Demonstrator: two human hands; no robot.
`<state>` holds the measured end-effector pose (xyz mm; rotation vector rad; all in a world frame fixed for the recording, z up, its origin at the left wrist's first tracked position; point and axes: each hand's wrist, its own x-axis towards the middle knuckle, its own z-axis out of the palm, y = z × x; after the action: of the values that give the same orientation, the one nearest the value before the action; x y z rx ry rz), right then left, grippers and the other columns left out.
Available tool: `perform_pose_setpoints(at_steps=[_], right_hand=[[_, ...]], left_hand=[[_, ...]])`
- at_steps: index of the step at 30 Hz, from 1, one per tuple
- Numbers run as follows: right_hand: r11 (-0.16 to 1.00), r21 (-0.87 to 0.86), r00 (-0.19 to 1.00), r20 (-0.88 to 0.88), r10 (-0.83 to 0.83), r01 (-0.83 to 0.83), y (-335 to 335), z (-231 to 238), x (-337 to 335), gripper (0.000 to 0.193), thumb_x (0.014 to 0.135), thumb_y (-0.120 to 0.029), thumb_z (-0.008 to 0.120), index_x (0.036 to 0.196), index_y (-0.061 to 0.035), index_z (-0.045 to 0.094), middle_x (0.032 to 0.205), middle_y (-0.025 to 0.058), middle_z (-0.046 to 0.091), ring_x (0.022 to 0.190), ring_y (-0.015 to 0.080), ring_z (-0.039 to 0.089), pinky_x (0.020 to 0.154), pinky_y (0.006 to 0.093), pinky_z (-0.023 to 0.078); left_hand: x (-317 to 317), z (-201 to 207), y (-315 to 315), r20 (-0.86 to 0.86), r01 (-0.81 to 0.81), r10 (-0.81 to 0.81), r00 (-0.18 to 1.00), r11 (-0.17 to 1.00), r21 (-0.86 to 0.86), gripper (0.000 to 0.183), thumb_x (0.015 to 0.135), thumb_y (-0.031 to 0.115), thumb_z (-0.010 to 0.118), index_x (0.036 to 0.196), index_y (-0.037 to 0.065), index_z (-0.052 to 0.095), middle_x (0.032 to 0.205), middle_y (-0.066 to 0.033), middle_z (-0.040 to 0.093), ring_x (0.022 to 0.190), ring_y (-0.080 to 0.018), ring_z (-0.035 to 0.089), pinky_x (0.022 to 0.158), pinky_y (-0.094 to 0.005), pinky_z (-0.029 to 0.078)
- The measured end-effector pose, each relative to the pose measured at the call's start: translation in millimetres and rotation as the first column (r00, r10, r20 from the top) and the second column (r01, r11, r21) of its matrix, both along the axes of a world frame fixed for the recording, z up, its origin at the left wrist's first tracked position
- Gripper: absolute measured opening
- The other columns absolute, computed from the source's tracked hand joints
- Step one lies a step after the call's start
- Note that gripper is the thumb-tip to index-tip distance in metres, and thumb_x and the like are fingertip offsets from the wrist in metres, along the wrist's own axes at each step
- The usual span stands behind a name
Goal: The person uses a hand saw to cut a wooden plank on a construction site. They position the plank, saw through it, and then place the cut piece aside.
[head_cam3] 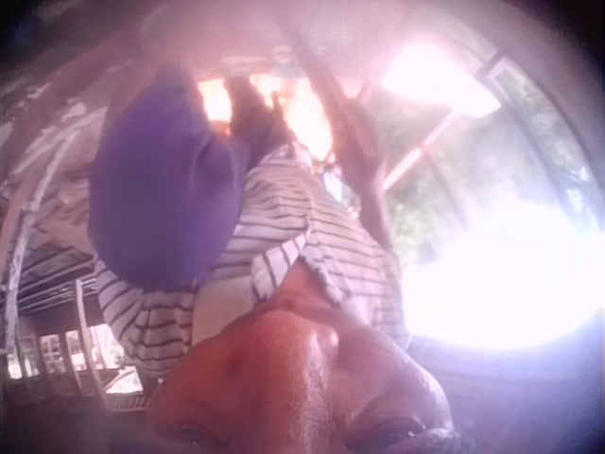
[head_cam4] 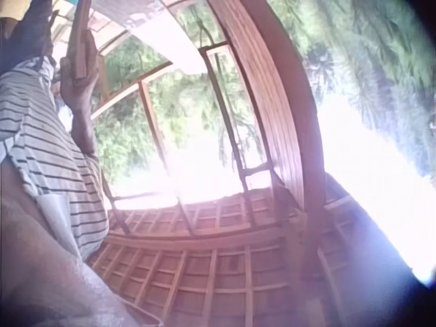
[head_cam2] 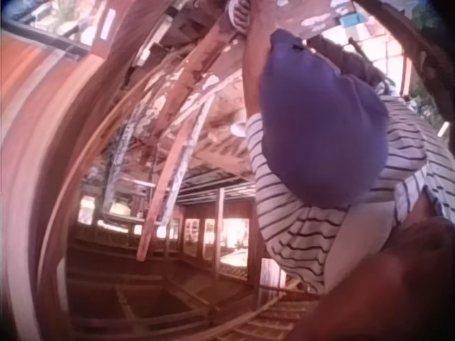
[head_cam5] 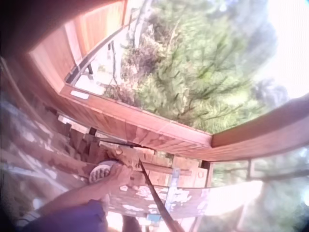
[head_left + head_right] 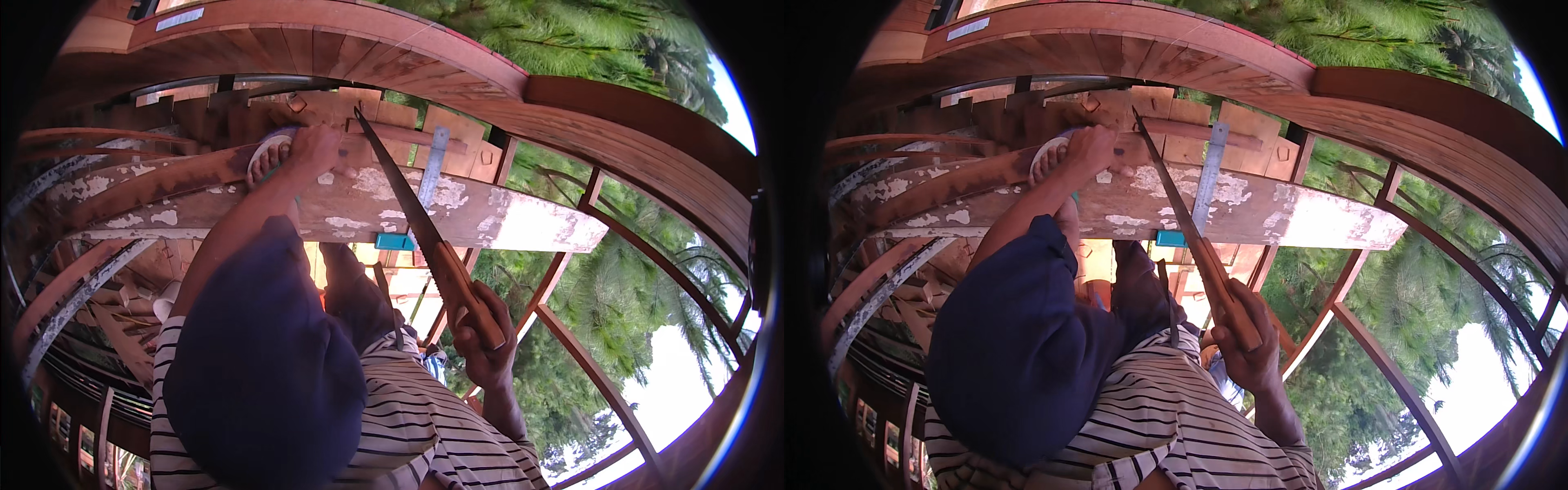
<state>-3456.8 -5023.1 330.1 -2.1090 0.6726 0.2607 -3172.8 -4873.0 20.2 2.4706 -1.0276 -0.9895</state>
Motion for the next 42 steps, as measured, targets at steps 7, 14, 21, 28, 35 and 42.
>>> perform_pose_setpoints(at_steps=[7,14,21,28,35,42], right_hand=[[0.972,0.209,0.991,0.062,-0.121,0.105,-6.6,-86.2,70.6,0.044,0.097,-0.008,0.068,0.138,0.0016,0.055,0.129,0.0188,0.064,0.115,0.0215,0.063,0.095,0.0325,0.050],[0.989,0.149,0.999,0.044,-0.012,0.005,-5.7,-37.3,53.4,0.052,0.097,-0.009,0.068,0.145,0.0010,0.049,0.132,0.0191,0.064,0.122,0.0226,0.062,0.100,0.0353,0.050],[0.990,0.141,0.999,0.033,-0.026,0.021,-14.3,-42.0,32.6,0.041,0.099,-0.011,0.066,0.138,0.0007,0.056,0.129,0.0174,0.064,0.117,0.0222,0.063,0.097,0.0344,0.051],[0.976,0.201,0.990,0.095,-0.107,0.086,-1.5,-103.5,76.3,0.046,0.098,-0.007,0.067,0.141,-0.0013,0.053,0.120,0.0155,0.068,0.109,0.0190,0.065,0.091,0.0307,0.051],[0.996,0.074,0.999,0.034,0.041,-0.043,-8.4,-2.7,-14.8,0.048,0.095,-0.004,0.067,0.140,0.0016,0.053,0.133,0.0224,0.063,0.116,0.0301,0.069,0.094,0.0354,0.056],[0.929,0.331,0.966,0.134,-0.220,0.165,-9.2,-131.3,75.2,0.043,0.097,-0.009,0.068,0.138,-0.0049,0.057,0.126,0.0161,0.068,0.109,0.0214,0.067,0.092,0.0326,0.051]], left_hand=[[-0.1,-9.5,-2.0,0.013,0.016,-0.015,1.000,0.998,-0.062,0.080,0.052,0.058,0.093,0.096,-0.004,0.067,0.086,-0.0256,0.072,0.086,-0.0414,0.074,0.077,-0.0489,0.058],[3.5,-6.1,-1.6,0.025,0.020,-0.021,0.999,1.000,0.013,0.077,0.054,0.057,0.093,0.096,-0.002,0.069,0.087,-0.0231,0.073,0.087,-0.0397,0.074,0.079,-0.0469,0.058],[3.4,-15.3,5.3,0.002,0.014,-0.014,1.000,1.000,-0.001,0.080,0.054,0.061,0.092,0.096,-0.004,0.068,0.086,-0.0242,0.073,0.088,-0.0418,0.074,0.080,-0.0484,0.058],[-8.7,-13.7,-3.5,0.017,0.026,-0.026,1.000,1.000,-0.015,0.077,0.053,0.059,0.092,0.094,-0.001,0.067,0.088,-0.0235,0.073,0.089,-0.0412,0.073,0.080,-0.0489,0.058],[-0.2,-1.8,-5.5,0.013,0.029,-0.030,0.999,0.994,0.104,0.081,0.055,0.061,0.091,0.103,-0.001,0.068,0.093,-0.0223,0.074,0.093,-0.0408,0.073,0.082,-0.0478,0.058],[-6.1,12.8,-24.0,-0.035,0.070,-0.066,0.997,0.991,0.114,0.089,0.054,0.069,0.089,0.108,0.001,0.069,0.093,-0.0215,0.074,0.096,-0.0402,0.073,0.086,-0.0473,0.056]])
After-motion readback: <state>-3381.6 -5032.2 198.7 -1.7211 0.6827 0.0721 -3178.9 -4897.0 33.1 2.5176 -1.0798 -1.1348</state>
